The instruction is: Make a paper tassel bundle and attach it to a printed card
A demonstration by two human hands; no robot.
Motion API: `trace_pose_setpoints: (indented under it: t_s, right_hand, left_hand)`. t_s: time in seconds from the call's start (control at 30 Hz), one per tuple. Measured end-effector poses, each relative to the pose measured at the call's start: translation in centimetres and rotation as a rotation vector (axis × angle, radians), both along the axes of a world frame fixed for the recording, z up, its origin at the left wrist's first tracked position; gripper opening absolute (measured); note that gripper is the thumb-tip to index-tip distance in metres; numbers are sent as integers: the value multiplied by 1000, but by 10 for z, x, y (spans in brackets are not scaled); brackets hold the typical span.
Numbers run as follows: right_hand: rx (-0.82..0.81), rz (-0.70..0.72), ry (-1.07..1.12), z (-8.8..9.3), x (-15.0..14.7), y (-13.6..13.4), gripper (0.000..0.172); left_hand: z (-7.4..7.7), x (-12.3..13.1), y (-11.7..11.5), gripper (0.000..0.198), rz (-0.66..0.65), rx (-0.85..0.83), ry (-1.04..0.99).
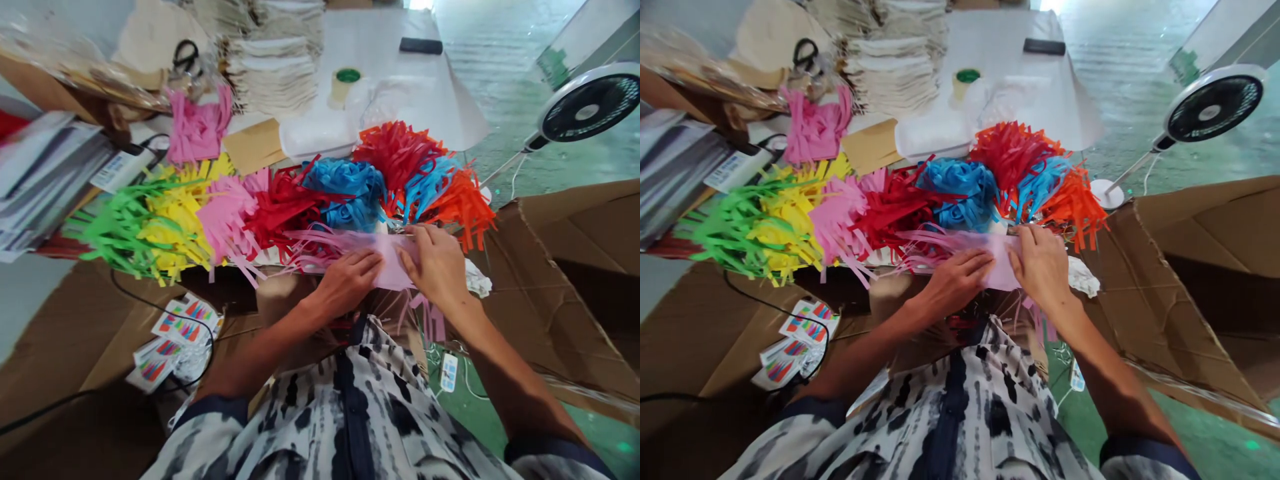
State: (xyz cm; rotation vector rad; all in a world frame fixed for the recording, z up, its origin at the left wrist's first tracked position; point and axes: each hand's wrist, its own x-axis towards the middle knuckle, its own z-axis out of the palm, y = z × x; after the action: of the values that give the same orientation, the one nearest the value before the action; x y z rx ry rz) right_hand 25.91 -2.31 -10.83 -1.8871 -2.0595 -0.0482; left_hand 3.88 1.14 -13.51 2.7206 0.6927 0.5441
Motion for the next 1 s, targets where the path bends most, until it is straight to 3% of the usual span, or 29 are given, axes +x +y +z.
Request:
trace_pose_setpoints:
  t_s: [0.07, 0.17, 0.33, 0.53, 0.73, 0.83, 1.0]
  right_hand:
    - [16, 155, -65, 5, -5, -19, 46]
    - [-75, 290, -132, 2, -9, -43, 46]
    - [-108, 212, -50, -7, 6, -49, 35]
    - [-70, 67, 262, -5, 9, -35, 26]
    - [-56, -38, 157, -6, -4, -32, 36]
    - [-103, -118, 77, -6, -5, -31, 33]
    - [-200, -153, -36, -3, -6, -22, 38]
  left_hand:
    - [-6, 2, -2, 32, 39, 30, -60]
    - [-1, 0, -3, 26, 60, 75, -90]
    - [13, -9, 2, 21, 72, -13, -7]
    - [20, -16, 26, 19, 247, -274, -57]
    - [29, -8, 38, 23, 257, -279, 77]
    - [33, -5, 39, 24, 333, -313, 157]
    - [33, 1, 33, 28, 462, -193, 321]
